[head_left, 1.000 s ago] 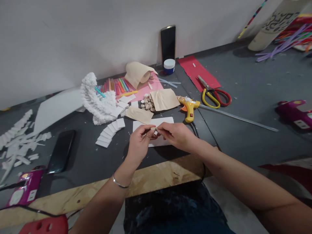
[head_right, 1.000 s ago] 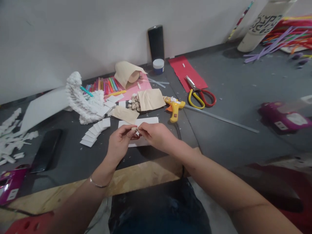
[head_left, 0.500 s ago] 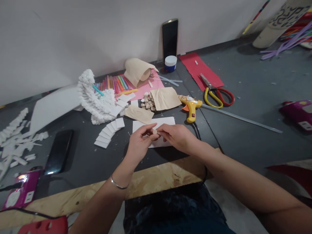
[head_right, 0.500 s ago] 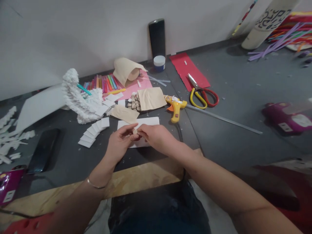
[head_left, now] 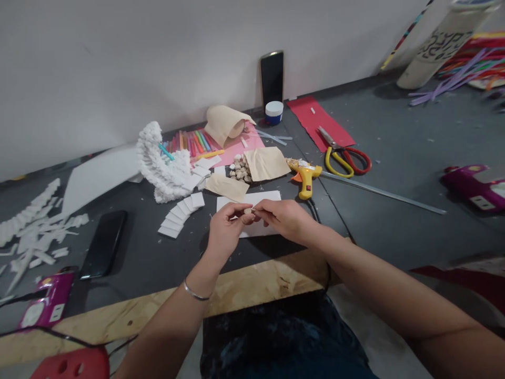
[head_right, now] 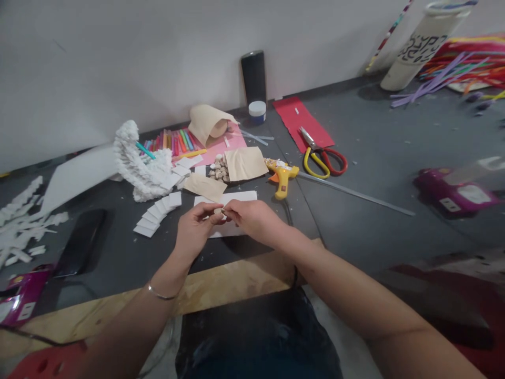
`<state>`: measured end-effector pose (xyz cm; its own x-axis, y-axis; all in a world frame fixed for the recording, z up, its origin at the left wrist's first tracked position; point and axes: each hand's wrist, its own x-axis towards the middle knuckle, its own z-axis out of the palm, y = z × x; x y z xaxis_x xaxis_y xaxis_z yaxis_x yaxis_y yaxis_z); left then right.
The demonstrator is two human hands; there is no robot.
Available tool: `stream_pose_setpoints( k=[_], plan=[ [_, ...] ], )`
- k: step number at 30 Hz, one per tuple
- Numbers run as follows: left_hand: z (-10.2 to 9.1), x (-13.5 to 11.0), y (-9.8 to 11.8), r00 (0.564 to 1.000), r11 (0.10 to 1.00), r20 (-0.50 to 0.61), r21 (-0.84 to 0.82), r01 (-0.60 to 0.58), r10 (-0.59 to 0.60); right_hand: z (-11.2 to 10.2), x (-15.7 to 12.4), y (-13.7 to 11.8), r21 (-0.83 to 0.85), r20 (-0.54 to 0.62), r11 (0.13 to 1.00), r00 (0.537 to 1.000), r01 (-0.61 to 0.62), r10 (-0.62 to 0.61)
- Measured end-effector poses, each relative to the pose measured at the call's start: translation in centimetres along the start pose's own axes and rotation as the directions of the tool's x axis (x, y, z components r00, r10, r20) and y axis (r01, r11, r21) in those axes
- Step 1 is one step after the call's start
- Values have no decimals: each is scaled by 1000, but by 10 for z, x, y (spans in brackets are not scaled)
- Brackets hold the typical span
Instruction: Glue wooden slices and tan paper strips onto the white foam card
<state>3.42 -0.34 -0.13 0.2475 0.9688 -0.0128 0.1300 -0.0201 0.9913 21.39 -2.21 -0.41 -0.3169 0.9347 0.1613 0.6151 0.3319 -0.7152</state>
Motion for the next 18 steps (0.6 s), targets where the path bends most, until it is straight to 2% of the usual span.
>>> stream_pose_setpoints(
  k=[4, 10, 18],
  plan=[
    [1, 0, 1, 999, 998, 3, -38, 41, -41, 3, -2, 1, -20, -12, 999, 999, 34, -34],
    [2, 1, 1, 1000, 1000, -8, -10, 28, -28, 3, -4, 2, -36, 9, 997, 998, 67, -67],
    [5, -3, 2, 1000, 999, 6, 39, 17, -17, 4, -1, 1, -54, -15, 993, 994, -109, 109]
  ],
)
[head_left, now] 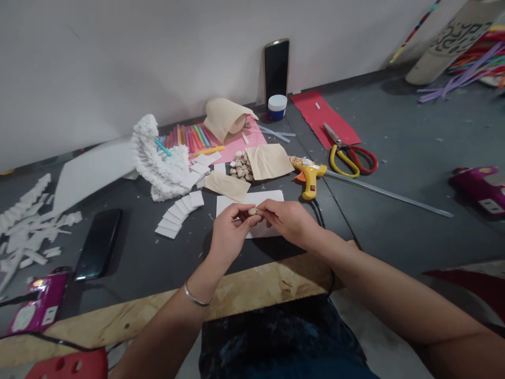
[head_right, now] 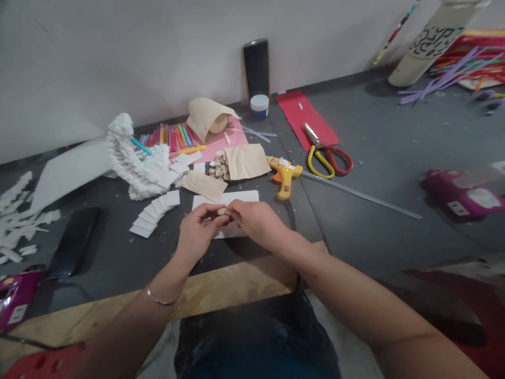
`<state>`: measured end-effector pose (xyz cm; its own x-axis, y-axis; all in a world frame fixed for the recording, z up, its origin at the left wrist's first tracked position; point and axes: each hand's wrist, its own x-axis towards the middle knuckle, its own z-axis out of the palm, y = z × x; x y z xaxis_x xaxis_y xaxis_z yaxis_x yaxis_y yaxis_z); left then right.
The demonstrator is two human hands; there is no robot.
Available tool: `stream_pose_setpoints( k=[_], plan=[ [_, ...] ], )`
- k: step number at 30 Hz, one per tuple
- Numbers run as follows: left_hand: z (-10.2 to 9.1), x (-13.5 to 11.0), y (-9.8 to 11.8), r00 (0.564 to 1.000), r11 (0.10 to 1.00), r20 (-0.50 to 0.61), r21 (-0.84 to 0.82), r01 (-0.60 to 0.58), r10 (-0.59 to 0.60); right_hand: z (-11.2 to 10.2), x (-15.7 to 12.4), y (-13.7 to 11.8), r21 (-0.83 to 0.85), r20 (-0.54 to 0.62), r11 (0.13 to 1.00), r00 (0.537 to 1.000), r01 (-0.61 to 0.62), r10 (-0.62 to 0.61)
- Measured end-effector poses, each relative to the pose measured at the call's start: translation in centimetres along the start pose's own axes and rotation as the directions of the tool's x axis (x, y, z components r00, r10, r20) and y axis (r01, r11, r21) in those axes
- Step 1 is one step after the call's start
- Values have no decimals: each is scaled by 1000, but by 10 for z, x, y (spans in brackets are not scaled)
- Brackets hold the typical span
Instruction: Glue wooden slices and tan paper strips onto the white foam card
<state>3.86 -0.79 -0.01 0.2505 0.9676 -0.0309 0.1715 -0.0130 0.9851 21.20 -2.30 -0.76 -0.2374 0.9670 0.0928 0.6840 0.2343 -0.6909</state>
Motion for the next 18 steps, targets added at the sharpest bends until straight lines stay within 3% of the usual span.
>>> stream_pose_setpoints(
  k=[12, 18],
  plan=[
    [-8, 1, -3, 983, 973, 81, 153, -175, 164, -1, 2, 0, 36, -11, 996, 997, 79, -79],
    [-3, -1, 1, 985, 977, 33, 124, -173, 171, -2, 0, -1, 68, -48, 996, 997, 58, -55]
  ],
)
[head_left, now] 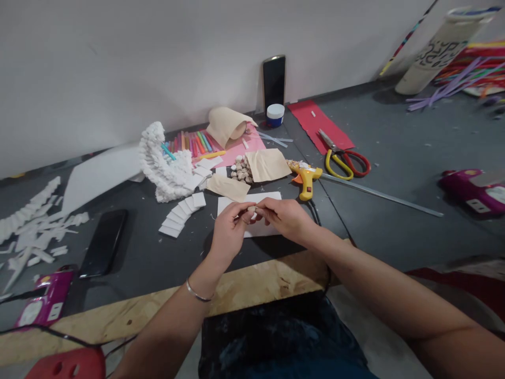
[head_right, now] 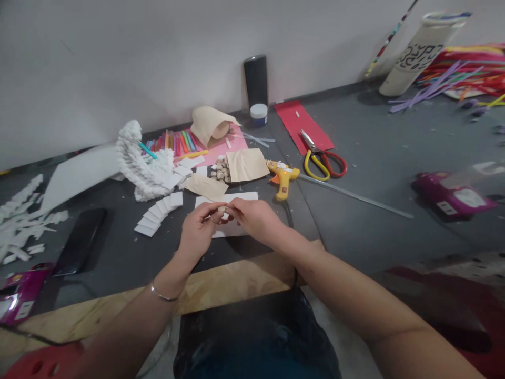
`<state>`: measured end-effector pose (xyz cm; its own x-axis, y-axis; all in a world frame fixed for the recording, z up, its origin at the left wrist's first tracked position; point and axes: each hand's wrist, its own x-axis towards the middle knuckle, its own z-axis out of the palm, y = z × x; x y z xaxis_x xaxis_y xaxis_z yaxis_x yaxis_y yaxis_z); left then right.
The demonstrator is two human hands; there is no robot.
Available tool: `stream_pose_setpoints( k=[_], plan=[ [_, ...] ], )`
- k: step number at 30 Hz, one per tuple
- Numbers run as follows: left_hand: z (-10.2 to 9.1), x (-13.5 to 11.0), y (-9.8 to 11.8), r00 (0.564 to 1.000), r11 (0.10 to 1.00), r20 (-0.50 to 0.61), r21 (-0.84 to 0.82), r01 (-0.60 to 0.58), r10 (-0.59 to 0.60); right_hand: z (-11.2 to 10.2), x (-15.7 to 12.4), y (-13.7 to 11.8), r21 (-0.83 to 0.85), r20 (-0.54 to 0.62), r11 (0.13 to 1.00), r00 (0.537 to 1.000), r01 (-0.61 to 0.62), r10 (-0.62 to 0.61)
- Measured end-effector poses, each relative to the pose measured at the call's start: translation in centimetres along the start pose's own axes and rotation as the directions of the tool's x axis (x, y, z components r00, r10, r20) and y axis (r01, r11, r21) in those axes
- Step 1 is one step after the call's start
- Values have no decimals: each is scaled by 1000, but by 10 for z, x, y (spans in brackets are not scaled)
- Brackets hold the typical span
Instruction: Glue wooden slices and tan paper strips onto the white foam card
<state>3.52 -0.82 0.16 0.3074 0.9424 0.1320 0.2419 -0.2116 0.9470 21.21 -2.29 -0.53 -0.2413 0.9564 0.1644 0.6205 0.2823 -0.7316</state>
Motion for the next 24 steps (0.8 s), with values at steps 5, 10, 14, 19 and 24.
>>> stream_pose_setpoints(
  k=[5, 10, 14, 19, 24],
  plan=[
    [-2, 3, 0, 987, 980, -40, -132, 152, -159, -2, -1, -1, 27, -87, 999, 996, -29, 31],
    [-2, 5, -3, 972, 942, -1, -244, 228, -236, 0, 1, 0, 145, -149, 989, 989, 14, 7],
    [-1, 3, 1, 970, 943, 10, -231, 239, -243, 1, 1, 1, 91, -160, 995, 987, 40, -25],
    [1, 1, 6, 980, 962, -8, -194, 193, -199, -2, -2, -4, 102, -153, 995, 988, 17, -1],
    [2, 1, 2, 984, 964, -13, -201, 172, -179, -3, -2, -9, 197, -131, 980, 989, -38, 65]
  ],
)
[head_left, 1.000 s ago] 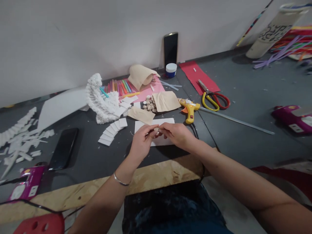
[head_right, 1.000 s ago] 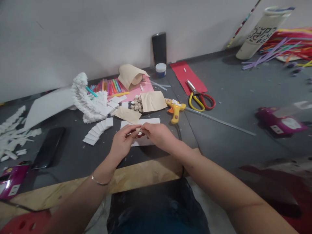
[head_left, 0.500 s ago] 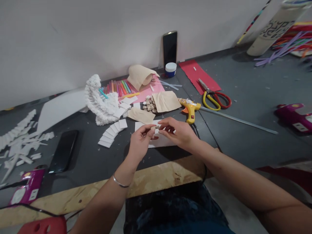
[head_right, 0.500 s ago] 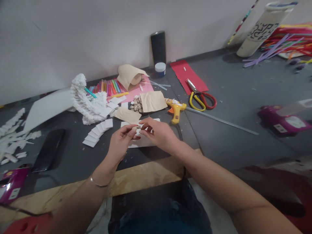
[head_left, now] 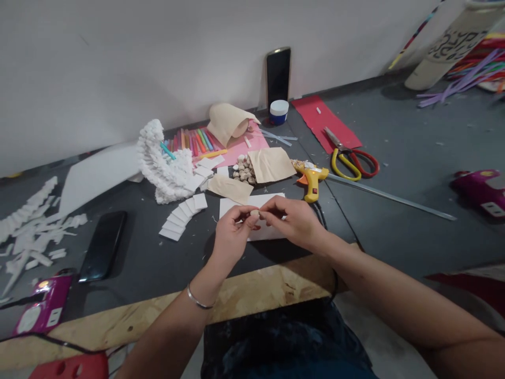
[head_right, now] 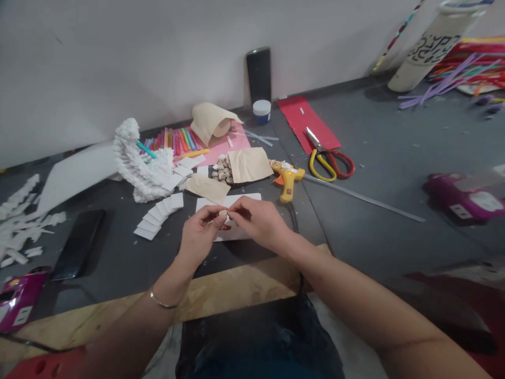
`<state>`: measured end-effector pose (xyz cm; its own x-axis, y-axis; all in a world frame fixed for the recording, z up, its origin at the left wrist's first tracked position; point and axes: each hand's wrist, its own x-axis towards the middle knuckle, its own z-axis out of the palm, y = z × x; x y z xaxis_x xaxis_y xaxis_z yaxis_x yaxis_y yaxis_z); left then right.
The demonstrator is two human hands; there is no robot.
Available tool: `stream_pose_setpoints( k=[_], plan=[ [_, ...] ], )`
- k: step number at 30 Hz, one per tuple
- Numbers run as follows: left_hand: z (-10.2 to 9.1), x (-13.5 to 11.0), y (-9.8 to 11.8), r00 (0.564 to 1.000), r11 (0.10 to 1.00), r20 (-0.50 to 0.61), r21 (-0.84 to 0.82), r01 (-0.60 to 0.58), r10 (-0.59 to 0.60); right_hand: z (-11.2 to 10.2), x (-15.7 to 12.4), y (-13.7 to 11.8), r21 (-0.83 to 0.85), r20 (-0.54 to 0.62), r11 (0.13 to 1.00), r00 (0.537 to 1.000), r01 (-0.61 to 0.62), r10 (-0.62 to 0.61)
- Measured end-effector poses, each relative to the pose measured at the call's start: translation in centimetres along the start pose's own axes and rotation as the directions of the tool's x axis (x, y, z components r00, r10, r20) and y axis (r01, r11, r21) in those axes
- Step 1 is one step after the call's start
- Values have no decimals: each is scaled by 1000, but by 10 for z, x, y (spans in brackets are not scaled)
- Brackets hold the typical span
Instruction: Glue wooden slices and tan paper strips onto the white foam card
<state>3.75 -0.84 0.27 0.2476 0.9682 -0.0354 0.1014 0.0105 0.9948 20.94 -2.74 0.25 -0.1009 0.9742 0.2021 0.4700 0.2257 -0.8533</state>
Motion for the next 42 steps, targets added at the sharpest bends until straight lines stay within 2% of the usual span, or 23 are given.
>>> stream_pose_setpoints(
  k=[6, 9, 11, 13, 14, 16, 18, 19, 22, 25, 27, 32, 35, 39, 42],
  plan=[
    [0, 3, -6, 999, 998, -18, 29, -47, 47, 8, 5, 4, 187, 60, 975, 992, -119, 109],
    [-1, 5, -6, 996, 995, -41, 61, -81, 84, 3, 9, 6, 165, 66, 981, 993, -105, 95],
    [-3, 6, -5, 992, 992, -73, 82, -94, 100, -12, 11, 8, 38, 15, 997, 997, -74, 73],
    [-6, 6, -4, 988, 990, -110, 101, -101, 112, -33, 13, 10, -164, -60, 982, 995, -90, 81],
    [-8, 6, -2, 985, 989, -124, 110, -103, 117, -45, 13, 13, -288, -107, 948, 988, -140, 113],
    [-11, 7, -1, 981, 986, -143, 124, -110, 128, -66, 13, 18, -508, -189, 816, 960, -275, 206],
    [-13, 7, -1, 980, 988, -153, 109, -112, 128, -78, 16, 23, -622, -233, 679, 920, -390, 315],
    [-13, 8, -1, 981, 991, -152, 79, -107, 118, -80, 18, 26, -635, -244, 641, 899, -431, 363],
    [-11, 11, -3, 993, 984, -114, -177, -14, -6, -74, 24, 35, -551, -335, 601, 813, -579, 476],
    [-11, 13, 0, 988, 879, -3, -458, 136, -154, -64, 28, 46, -332, -452, 662, 729, -672, 513],
    [-13, 13, 5, 981, 830, 43, -528, 181, -187, -62, 26, 54, -214, -477, 710, 706, -671, 524],
    [-18, 9, 16, 959, 717, 146, -639, 279, -243, -69, 13, 70, -1, -509, 766, 660, -643, 553],
    [-20, 9, 17, 938, 636, 214, -692, 342, -271, -72, 3, 77, 136, -527, 813, 654, -566, 543],
    [-21, 11, 15, 936, 610, 231, -712, 348, -264, -71, -9, 79, 315, -481, 840, 689, -441, 542],
    [-23, 13, 12, 940, 608, 217, -719, 335, -262, -71, -13, 77, 376, -472, 846, 707, -379, 527]
  ],
)
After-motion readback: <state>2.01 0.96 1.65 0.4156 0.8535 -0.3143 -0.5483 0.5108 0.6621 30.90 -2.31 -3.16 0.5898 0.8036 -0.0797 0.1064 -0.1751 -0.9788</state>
